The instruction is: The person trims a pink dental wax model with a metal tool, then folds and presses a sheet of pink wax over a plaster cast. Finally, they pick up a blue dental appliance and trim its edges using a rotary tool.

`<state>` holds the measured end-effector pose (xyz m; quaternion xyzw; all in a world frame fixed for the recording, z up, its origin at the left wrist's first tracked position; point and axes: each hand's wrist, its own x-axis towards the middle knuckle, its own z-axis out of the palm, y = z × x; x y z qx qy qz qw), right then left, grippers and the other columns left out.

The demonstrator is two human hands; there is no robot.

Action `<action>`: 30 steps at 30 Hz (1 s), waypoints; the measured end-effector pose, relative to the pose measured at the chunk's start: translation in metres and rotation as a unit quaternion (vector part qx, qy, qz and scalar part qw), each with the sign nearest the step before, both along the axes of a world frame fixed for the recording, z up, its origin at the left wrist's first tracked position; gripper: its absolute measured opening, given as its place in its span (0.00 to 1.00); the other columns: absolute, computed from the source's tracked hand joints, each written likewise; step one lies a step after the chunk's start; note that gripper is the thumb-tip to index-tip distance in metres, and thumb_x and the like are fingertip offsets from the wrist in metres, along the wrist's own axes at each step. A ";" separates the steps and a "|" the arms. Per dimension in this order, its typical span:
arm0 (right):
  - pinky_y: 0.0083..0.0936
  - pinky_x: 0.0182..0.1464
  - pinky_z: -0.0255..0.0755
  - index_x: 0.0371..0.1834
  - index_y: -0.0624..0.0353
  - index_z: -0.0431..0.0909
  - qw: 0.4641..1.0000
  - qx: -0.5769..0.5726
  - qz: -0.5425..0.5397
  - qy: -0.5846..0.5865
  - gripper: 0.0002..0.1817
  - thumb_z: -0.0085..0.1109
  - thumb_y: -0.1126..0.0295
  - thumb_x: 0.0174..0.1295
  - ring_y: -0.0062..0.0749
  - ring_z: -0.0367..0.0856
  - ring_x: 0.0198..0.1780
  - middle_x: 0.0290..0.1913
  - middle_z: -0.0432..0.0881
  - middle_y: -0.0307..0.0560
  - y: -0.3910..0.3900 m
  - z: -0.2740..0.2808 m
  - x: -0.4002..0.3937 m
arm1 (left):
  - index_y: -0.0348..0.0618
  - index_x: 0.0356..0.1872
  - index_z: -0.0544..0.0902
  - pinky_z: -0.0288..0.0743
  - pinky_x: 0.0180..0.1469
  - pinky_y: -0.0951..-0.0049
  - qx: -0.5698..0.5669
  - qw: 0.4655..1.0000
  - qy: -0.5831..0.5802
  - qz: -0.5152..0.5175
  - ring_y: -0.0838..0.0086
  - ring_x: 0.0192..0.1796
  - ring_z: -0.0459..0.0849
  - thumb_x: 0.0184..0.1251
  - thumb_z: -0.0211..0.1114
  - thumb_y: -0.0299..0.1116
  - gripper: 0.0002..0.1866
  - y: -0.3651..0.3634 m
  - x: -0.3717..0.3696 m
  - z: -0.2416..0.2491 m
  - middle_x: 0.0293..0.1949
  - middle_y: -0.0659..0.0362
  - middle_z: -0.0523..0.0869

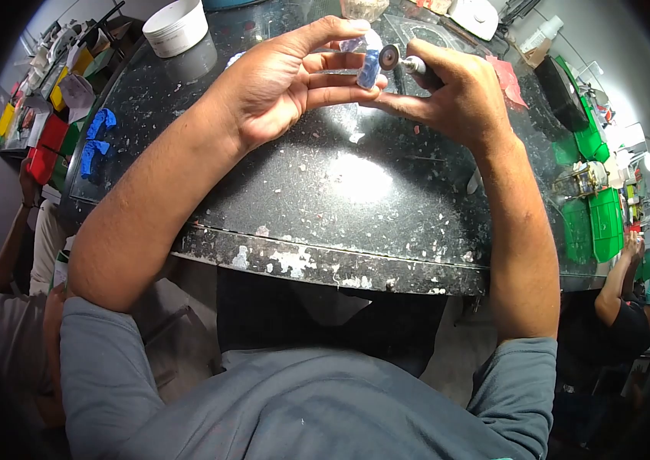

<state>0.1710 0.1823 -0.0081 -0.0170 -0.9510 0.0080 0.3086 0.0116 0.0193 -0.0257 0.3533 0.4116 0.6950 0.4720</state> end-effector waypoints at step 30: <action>0.32 0.25 0.72 0.26 0.54 0.76 1.000 0.013 0.000 -0.008 0.25 0.77 0.46 0.44 0.38 0.81 0.22 0.17 0.77 0.41 -0.004 0.000 -0.002 | 0.30 0.59 0.69 0.84 0.59 0.62 0.010 0.998 -0.050 0.022 0.51 0.56 0.83 0.68 0.66 0.43 0.29 0.002 -0.002 -0.001 0.52 0.44 0.74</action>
